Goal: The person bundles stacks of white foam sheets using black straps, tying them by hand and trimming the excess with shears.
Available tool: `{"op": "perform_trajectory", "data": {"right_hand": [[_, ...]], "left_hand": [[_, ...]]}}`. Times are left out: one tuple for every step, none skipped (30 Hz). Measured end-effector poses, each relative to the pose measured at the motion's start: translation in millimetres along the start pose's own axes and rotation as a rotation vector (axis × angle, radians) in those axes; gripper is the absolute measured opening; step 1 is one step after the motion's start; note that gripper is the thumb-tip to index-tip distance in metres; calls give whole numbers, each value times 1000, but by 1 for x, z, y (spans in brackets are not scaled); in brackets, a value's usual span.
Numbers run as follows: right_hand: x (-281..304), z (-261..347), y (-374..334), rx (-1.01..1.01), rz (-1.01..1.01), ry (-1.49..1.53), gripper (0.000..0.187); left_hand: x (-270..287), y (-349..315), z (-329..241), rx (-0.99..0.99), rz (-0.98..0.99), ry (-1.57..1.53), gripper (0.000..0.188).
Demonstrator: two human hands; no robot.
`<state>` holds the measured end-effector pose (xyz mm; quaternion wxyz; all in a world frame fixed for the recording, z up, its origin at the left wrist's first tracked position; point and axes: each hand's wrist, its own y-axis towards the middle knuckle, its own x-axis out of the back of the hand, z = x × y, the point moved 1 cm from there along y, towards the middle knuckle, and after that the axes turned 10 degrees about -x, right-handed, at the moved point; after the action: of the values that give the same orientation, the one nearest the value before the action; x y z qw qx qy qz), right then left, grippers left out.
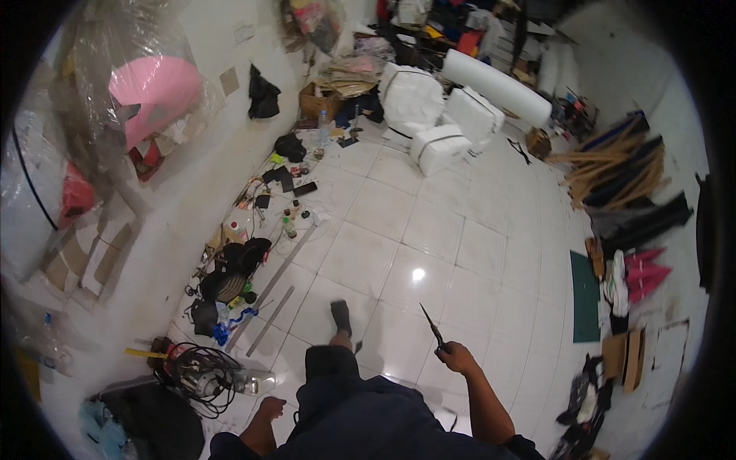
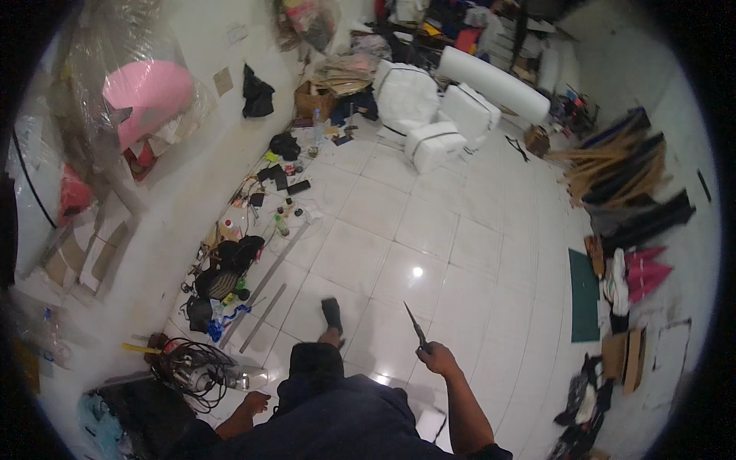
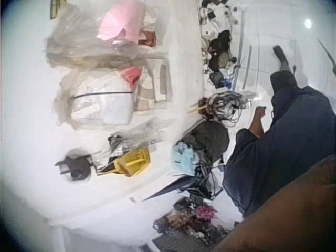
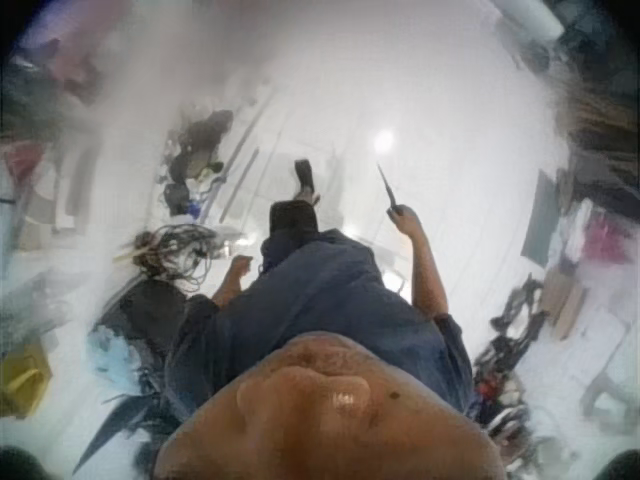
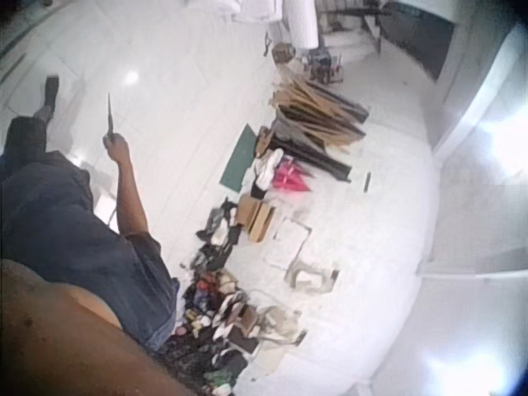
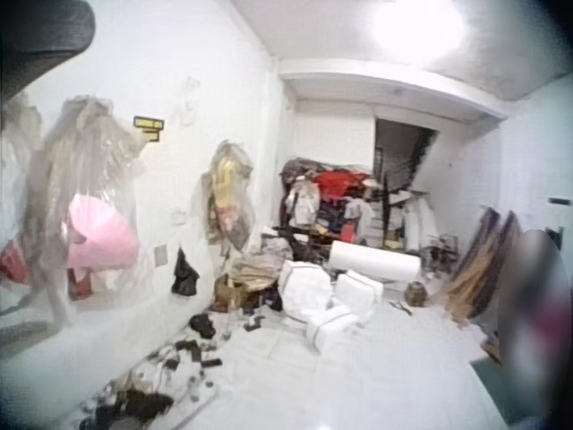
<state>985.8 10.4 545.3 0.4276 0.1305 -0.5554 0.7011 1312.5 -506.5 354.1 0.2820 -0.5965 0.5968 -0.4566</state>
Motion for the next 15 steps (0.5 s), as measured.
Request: {"op": "perform_trajectory", "data": {"right_hand": [[4, 21, 32, -16, 24, 4, 49], [14, 46, 69, -27, 24, 12, 50], [14, 60, 98, -51, -8, -2, 49], [18, 74, 129, -48, 31, 92, 49], [17, 85, 156, -80, 36, 96, 50], [19, 117, 168, -131, 41, 178, 51], [33, 147, 182, -181, 65, 192, 50], [39, 169, 205, -241, 108, 229, 48], [44, 190, 234, -149, 111, 112, 48], [45, 218, 263, -42, 121, -4, 47], [61, 243, 274, -54, 120, 24, 46], [65, 261, 297, 36, 69, 49, 44], [76, 297, 313, -7, 153, 126, 44], [85, 319, 341, 73, 121, 57, 45], [86, 327, 376, 46, 118, 45, 45]], "left_hand": [[8, 23, 13, -81, 146, 114, 23], [18, 50, -5, -188, 289, 234, 26], [21, 70, -29, 4, 385, 156, 38], [31, 92, -58, -212, 342, 485, 37], [45, 107, -88, -424, 304, 816, 37], [56, 116, -112, -620, 249, 1131, 37], [70, 141, -152, -452, 162, 832, 30], [101, 161, -200, -423, 85, 769, 27], [134, 176, -251, -394, -1, 696, 29], [169, 188, -285, -757, -273, 945, 32], [184, 184, -359, -623, -511, 488, 35], [209, 176, -432, -549, -562, 196, 38], [232, 176, -483, -545, -616, 104, 40], [251, 182, -534, -573, -606, 92, 39], [260, 184, -587, -613, -594, 101, 37]]}}
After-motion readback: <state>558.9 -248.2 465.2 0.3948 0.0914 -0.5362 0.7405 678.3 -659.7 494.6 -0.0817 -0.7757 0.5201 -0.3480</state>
